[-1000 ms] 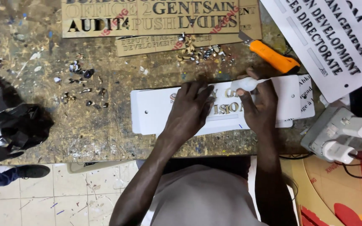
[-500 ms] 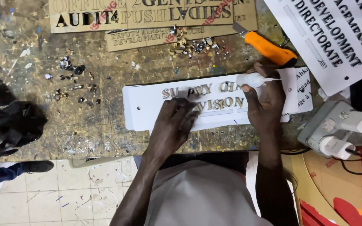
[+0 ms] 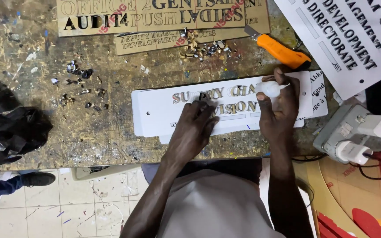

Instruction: Gluing small gold-colored letters onto a white sign board using a printed template for alignment.

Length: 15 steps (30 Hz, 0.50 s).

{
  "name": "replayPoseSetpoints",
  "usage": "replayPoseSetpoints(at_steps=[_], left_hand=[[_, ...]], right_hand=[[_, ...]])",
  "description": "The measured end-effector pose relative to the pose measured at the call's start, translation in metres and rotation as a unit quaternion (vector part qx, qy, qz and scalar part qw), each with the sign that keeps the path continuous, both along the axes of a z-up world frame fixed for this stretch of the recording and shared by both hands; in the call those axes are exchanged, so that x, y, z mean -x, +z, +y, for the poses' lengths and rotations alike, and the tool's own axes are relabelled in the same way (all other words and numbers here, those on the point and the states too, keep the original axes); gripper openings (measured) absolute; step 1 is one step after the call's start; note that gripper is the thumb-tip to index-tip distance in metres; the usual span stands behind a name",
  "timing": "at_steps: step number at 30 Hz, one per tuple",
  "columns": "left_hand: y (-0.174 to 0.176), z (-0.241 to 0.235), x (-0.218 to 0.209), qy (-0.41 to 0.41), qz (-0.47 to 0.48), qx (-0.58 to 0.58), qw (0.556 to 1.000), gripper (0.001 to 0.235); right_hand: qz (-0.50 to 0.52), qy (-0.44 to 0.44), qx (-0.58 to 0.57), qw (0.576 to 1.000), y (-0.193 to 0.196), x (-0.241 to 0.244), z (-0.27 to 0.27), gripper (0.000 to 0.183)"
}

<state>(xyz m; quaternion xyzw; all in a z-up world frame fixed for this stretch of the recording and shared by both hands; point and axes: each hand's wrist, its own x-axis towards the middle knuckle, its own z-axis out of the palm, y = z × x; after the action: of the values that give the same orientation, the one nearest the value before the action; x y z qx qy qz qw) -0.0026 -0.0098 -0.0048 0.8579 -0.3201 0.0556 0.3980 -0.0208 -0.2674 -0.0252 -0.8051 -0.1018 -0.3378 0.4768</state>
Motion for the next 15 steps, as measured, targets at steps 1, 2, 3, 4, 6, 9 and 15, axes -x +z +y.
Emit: replayPoseSetpoints(at_steps=[1, 2, 3, 4, 6, 9, 15], left_hand=[[0.004, -0.002, -0.001, -0.002, 0.0, 0.001, 1.0, 0.026], [0.008, -0.004, -0.001, -0.005, 0.0, 0.003, 1.0, 0.025], [0.012, -0.006, -0.002, -0.007, 0.001, 0.006, 1.0, 0.025], [0.012, -0.007, -0.003, -0.007, 0.0, 0.006, 1.0, 0.025], [0.013, -0.007, -0.004, -0.017, 0.016, 0.001, 1.0, 0.028], [0.009, -0.008, -0.009, -0.027, 0.001, -0.035, 0.999, 0.035], [0.006, -0.018, -0.008, -0.03, -0.003, -0.046, 0.998, 0.033]], right_hand=[[0.0, -0.002, 0.001, 1.0, 0.001, 0.001, 0.0, 0.045], [0.006, -0.004, 0.001, 1.0, 0.002, 0.002, -0.001, 0.045], [0.012, -0.005, 0.002, 1.0, 0.003, 0.003, -0.001, 0.045], [0.012, -0.006, 0.002, 1.0, 0.001, 0.003, -0.003, 0.045], [0.022, -0.006, 0.006, 1.0, -0.002, 0.004, -0.006, 0.045], [0.03, -0.001, 0.007, 1.0, 0.007, 0.007, -0.006, 0.046], [0.048, -0.015, 0.006, 0.999, 0.012, 0.011, -0.008, 0.044]])
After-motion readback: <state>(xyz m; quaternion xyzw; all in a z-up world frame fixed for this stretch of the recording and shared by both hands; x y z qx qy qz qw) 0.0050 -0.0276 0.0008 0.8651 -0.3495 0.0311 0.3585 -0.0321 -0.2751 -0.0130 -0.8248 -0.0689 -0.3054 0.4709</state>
